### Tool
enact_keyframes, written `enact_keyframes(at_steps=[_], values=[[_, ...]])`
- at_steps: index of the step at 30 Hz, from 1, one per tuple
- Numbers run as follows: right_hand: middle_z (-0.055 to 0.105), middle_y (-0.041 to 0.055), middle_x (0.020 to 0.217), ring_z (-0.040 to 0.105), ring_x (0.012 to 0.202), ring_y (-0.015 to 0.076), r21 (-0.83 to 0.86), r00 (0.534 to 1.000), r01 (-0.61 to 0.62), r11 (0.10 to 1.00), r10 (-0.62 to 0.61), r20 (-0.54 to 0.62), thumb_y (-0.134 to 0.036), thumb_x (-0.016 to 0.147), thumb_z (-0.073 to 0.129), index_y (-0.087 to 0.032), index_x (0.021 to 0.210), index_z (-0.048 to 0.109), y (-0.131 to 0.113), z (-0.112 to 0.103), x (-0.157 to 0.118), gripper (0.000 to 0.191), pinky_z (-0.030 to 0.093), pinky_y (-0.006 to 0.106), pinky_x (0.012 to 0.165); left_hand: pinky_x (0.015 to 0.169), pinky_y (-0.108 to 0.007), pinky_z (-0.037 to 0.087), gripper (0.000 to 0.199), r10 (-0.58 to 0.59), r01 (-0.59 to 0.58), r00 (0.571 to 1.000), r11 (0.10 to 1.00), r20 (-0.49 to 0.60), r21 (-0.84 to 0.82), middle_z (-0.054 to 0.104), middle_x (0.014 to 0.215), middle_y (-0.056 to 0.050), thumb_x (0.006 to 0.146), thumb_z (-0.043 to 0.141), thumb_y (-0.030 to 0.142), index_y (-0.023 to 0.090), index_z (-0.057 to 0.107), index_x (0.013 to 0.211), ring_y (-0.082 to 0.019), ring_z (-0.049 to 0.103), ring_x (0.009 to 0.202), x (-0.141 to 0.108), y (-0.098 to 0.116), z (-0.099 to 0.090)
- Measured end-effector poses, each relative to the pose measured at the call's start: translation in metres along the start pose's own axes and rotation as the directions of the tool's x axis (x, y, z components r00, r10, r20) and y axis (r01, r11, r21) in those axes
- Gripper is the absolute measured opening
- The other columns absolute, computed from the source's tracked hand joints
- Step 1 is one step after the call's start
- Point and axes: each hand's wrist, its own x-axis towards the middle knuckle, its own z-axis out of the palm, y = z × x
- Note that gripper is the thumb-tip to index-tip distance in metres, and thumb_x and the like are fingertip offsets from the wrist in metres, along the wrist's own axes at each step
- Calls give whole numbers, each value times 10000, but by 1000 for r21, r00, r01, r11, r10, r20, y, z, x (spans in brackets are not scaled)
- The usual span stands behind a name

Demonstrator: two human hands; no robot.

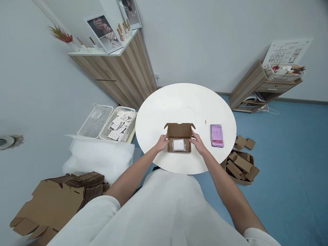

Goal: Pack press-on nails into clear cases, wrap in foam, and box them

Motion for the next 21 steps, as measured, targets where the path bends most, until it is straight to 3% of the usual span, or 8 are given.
enact_keyframes(at_steps=[4,9,14,18,21], values=[[489,8,1141,492,1038,167,92,998,-17,996,12,53,-246,715,457,-322,1289,378,6,-6,-4,585,375,359,928,838,-310,417,426,75,-64,991,994,113,-92,552,1063,-42,726,355,188,227,534,1111,-182,498,989,-6,-8,-3],[551,29,1108,553,1007,171,167,981,-137,976,110,159,-401,820,357,-277,1289,397,1,-19,-6,487,386,344,916,758,-289,443,500,-147,172,983,951,113,-257,545,1137,-87,831,233,430,201,460,1213,-181,563,942,-4,-15,-12],[534,84,1194,603,950,195,151,924,-307,940,256,284,-611,829,155,-255,1318,359,-11,-29,-10,637,457,323,820,701,-295,466,801,-271,361,921,865,281,-349,550,1173,-120,753,36,699,189,462,1200,-219,573,962,-4,-11,-26],[492,104,1261,613,912,212,125,899,-341,932,284,335,-652,795,242,-266,1292,399,-18,-29,-15,649,476,332,785,667,-304,470,838,-300,434,872,839,386,-329,582,1105,-143,692,115,772,172,539,1095,-242,575,922,-6,-4,-36],[463,92,1293,618,883,208,94,886,-350,932,297,355,-642,786,310,-286,1260,438,-21,-25,-19,606,481,334,764,656,-284,458,694,-302,396,878,894,371,-209,618,1000,-126,678,335,741,180,590,999,-217,577,847,-9,-2,-35]])
